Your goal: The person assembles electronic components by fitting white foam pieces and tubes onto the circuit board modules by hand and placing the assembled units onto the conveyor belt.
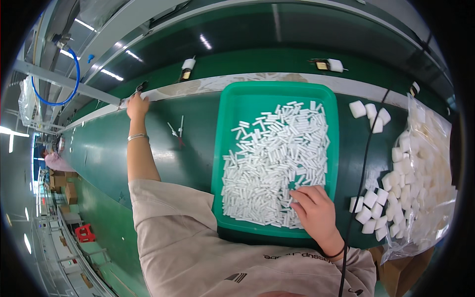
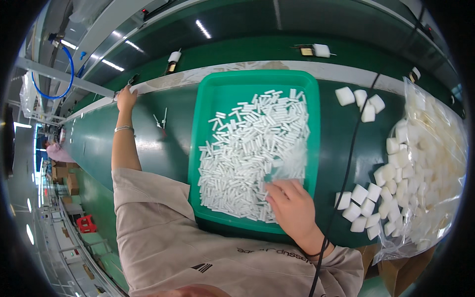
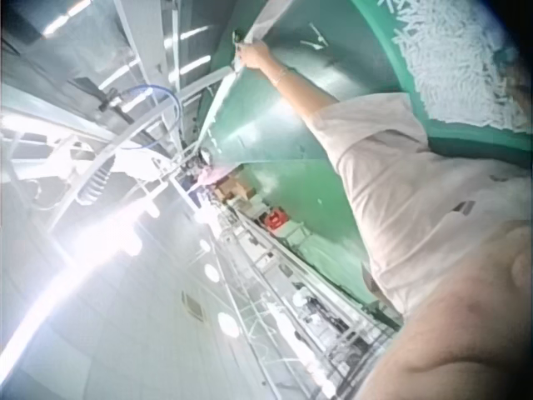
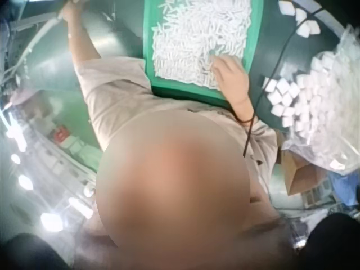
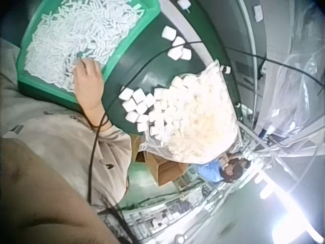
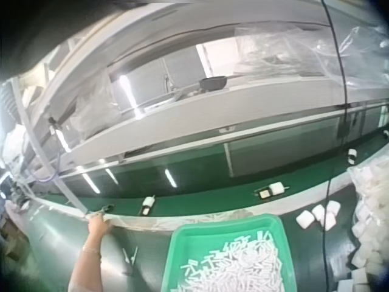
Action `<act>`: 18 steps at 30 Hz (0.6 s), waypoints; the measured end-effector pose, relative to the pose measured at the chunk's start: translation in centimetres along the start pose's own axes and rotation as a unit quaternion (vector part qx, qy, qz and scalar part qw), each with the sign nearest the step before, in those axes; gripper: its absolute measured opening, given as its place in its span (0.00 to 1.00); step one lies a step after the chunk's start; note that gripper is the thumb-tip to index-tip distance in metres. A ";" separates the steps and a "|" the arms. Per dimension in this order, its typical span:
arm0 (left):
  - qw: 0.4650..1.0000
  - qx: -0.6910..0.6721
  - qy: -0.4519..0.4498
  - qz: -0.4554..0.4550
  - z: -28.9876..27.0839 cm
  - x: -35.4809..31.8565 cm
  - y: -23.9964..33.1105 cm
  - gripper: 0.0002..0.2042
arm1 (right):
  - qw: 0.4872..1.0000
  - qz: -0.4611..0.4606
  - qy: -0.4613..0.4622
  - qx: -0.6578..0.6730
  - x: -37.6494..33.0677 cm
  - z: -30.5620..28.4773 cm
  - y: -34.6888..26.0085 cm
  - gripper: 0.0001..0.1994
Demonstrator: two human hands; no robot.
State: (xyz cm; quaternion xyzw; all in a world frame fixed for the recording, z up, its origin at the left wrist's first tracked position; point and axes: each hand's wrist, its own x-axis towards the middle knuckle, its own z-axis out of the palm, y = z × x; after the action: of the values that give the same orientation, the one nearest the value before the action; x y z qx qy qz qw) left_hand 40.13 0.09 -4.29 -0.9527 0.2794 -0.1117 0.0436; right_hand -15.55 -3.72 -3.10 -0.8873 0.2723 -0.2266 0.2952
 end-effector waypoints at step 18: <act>0.992 -0.086 0.088 0.011 6.2 6.4 0.7 0.09 | 0.997 -0.026 -0.074 0.020 1.4 -0.1 0.9 0.14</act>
State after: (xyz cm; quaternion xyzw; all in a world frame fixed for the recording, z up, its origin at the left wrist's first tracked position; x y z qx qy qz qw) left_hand 46.49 -3.86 -9.15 -0.9362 0.3011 -0.1701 -0.0622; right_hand -14.83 -5.26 -3.32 -0.9024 0.2220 -0.1732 0.3261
